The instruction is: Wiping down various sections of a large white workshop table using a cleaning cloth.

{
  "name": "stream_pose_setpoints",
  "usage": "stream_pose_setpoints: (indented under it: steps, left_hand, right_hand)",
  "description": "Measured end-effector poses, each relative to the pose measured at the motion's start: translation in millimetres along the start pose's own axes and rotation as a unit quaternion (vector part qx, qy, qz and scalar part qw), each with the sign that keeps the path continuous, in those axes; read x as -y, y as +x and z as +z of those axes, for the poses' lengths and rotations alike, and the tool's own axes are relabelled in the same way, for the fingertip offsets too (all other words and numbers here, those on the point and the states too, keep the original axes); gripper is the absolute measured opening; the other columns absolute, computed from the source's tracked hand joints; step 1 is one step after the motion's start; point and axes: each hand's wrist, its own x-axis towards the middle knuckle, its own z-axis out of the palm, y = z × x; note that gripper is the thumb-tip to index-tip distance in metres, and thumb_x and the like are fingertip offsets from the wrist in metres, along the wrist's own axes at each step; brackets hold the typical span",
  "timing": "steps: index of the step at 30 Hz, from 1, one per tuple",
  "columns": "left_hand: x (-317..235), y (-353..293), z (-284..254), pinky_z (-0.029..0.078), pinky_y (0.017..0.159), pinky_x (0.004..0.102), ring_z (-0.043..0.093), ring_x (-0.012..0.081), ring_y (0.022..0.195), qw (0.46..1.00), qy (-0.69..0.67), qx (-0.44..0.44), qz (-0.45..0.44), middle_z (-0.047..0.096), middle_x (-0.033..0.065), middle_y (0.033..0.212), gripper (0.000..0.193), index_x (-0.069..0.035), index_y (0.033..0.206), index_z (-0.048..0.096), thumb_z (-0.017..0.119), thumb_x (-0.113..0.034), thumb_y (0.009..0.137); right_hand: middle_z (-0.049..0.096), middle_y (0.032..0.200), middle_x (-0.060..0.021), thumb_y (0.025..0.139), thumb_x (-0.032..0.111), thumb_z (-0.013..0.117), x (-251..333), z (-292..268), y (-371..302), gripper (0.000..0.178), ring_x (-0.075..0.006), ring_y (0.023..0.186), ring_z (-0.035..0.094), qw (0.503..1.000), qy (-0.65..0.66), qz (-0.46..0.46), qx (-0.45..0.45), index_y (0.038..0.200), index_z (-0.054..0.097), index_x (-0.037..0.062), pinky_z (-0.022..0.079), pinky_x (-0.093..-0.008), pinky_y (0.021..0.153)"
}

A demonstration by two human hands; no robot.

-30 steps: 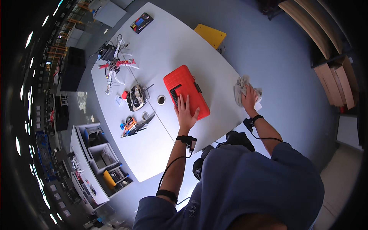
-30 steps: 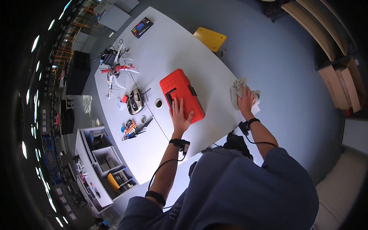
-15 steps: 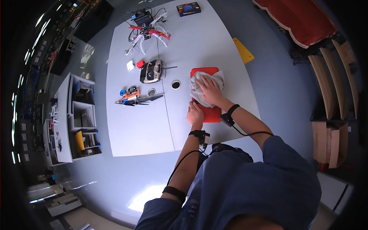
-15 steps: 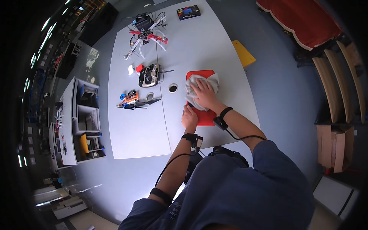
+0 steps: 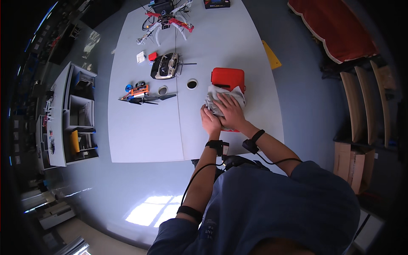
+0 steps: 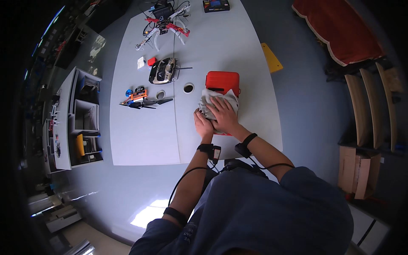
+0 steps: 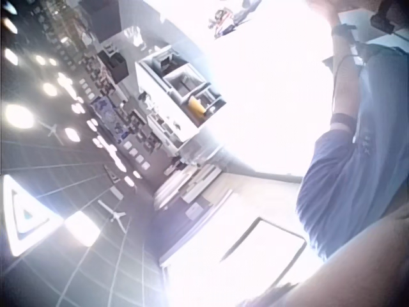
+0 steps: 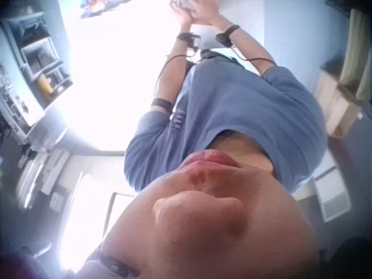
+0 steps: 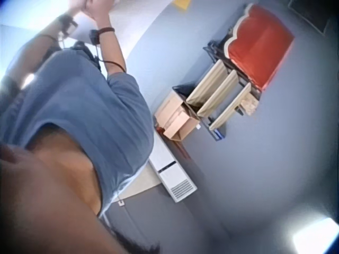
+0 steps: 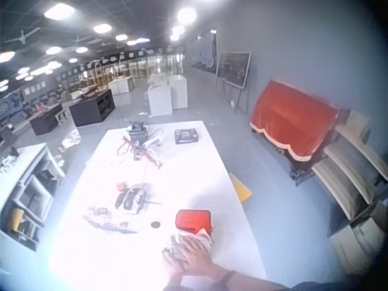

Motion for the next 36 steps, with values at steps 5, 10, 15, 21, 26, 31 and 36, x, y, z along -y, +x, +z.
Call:
stream_pose_setpoints:
  steps: [5,10,15,21,26,31,36]
  left_hand:
    - [-26.2,13.3,-16.3,0.035,0.102,0.0451,0.042,0.0445,0.122,0.991,-0.035,-0.105,0.071,0.036,0.0276,0.136,0.045,0.006,0.130,0.042,0.033,-0.027,0.100]
    - [-56.0,-1.2,-13.6,0.026,0.109,0.0522,0.039,0.0360,0.132,0.961,0.127,0.050,0.239,0.044,0.0174,0.141,0.045,-0.006,0.131,0.050,0.049,-0.022,0.089]
    - [-25.9,-33.0,0.9,0.016,0.110,0.0614,0.031,0.0336,0.138,0.879,0.312,0.100,0.345,0.040,0.0092,0.147,0.052,-0.010,0.134,0.051,0.052,-0.028,0.085]
    - [-48.6,-0.2,10.3,0.016,0.112,0.0585,0.024,0.0338,0.142,0.857,0.400,0.165,0.280,0.031,0.0084,0.153,0.059,-0.013,0.144,0.038,0.043,-0.031,0.089]
    - [-69.4,63.0,48.6,0.023,0.109,0.0591,0.024,0.0364,0.141,0.869,0.406,0.155,0.238,0.028,0.0094,0.154,0.059,-0.012,0.147,0.033,0.040,-0.031,0.091]
    - [-89.1,112.9,86.1,0.026,0.107,0.0613,0.026,0.0378,0.140,0.830,0.481,0.113,0.259,0.028,0.0123,0.153,0.058,-0.009,0.146,0.032,0.038,-0.031,0.093]
    - [-73.2,114.3,78.8,0.027,0.109,0.0553,0.030,0.0423,0.136,0.850,0.426,0.125,0.283,0.032,0.0144,0.151,0.055,-0.007,0.144,0.036,0.037,-0.032,0.094]
  right_hand:
    - [0.033,0.149,-0.0180,0.077,0.026,0.069,0.6,-12.0,-24.7,0.068,-0.0322,0.139,0.031,0.995,0.053,0.013,0.086,0.139,0.044,0.0126,0.022,-0.0462,0.114]
    - [0.032,0.147,-0.0202,0.087,0.010,0.057,-52.9,-24.6,-48.4,0.053,-0.0354,0.136,0.033,0.861,0.461,0.200,-0.082,0.138,0.043,0.0059,0.029,-0.0409,0.112]
    - [0.020,0.153,-0.0221,0.092,0.019,0.051,-124.1,-1.7,-137.8,0.058,-0.0405,0.139,0.023,0.894,-0.043,0.445,-0.035,0.145,0.032,0.0050,0.024,-0.0510,0.111]
    - [0.014,0.155,-0.0226,0.096,0.033,0.043,-123.9,2.5,-194.9,0.062,-0.0400,0.142,0.013,0.901,-0.127,0.414,0.017,0.149,0.024,0.0062,0.015,-0.0506,0.114]
    - [0.016,0.155,-0.0216,0.095,0.032,0.043,-116.2,-5.0,-194.5,0.061,-0.0364,0.143,0.014,0.888,-0.135,0.439,0.021,0.148,0.027,0.0074,0.016,-0.0485,0.113]
    - [0.018,0.155,-0.0196,0.095,0.033,0.043,-115.1,-5.2,-185.7,0.060,-0.0338,0.143,0.016,0.890,-0.124,0.439,0.016,0.148,0.029,0.0093,0.016,-0.0471,0.113]
    - [0.018,0.156,-0.0176,0.094,0.035,0.043,-113.8,-3.0,-183.5,0.060,-0.0321,0.143,0.018,0.894,-0.130,0.428,0.003,0.148,0.030,0.0116,0.018,-0.0452,0.113]
